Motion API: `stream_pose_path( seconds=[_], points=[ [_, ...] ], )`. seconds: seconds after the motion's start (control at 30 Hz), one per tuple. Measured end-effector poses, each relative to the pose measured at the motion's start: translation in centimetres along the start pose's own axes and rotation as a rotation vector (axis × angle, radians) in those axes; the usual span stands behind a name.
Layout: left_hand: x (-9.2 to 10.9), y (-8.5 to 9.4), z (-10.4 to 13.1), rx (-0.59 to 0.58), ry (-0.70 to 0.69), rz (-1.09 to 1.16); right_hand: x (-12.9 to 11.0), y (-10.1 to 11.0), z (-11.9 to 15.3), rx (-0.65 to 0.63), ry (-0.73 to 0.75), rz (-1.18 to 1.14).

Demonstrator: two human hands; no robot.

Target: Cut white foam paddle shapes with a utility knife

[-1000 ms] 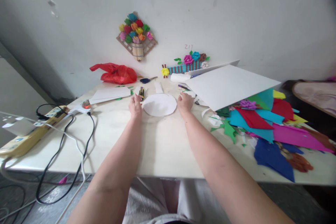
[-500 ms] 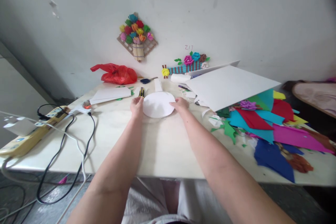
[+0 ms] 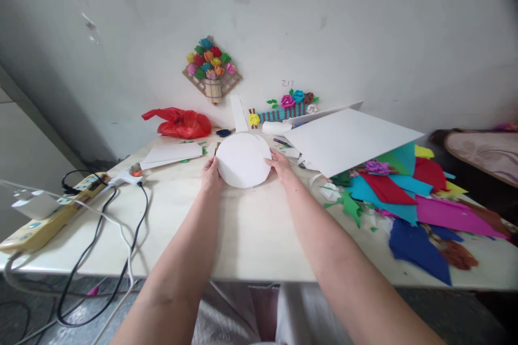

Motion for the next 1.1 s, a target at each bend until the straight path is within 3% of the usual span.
stream_pose_path(
  seconds=[0.27,0.53,0.73,1.1],
  points=[
    [0.3,-0.4,0.5,-0.017,0.039,-0.036,0.1,0.1,-0.1,0.009,-0.014,0.025],
    [-0.7,-1.6,2.0,-0.222,0.219,-0.073,-0.4,0.2,0.0,0.076,-0.002,0.015],
    [-0.8,-1.7,1.9,-0.195,0.218,-0.095,-0.2,0.4,-0.1,0.132,-0.022,0.010],
    [-0.4,-1.4,1.9,-0.086,0.191,-0.117,-0.4,3.5,-1.5,0.467,-0.057,-0.329]
  ],
)
Point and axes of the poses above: each hand's wrist, its own z-axis away from the middle knuckle, its own y-axis out of the back of the hand, x = y × z, the point moved 5 cm from there along -z, towards the middle knuckle, and after that the axes turned 5 degrees about z, right-handed, at the moved point
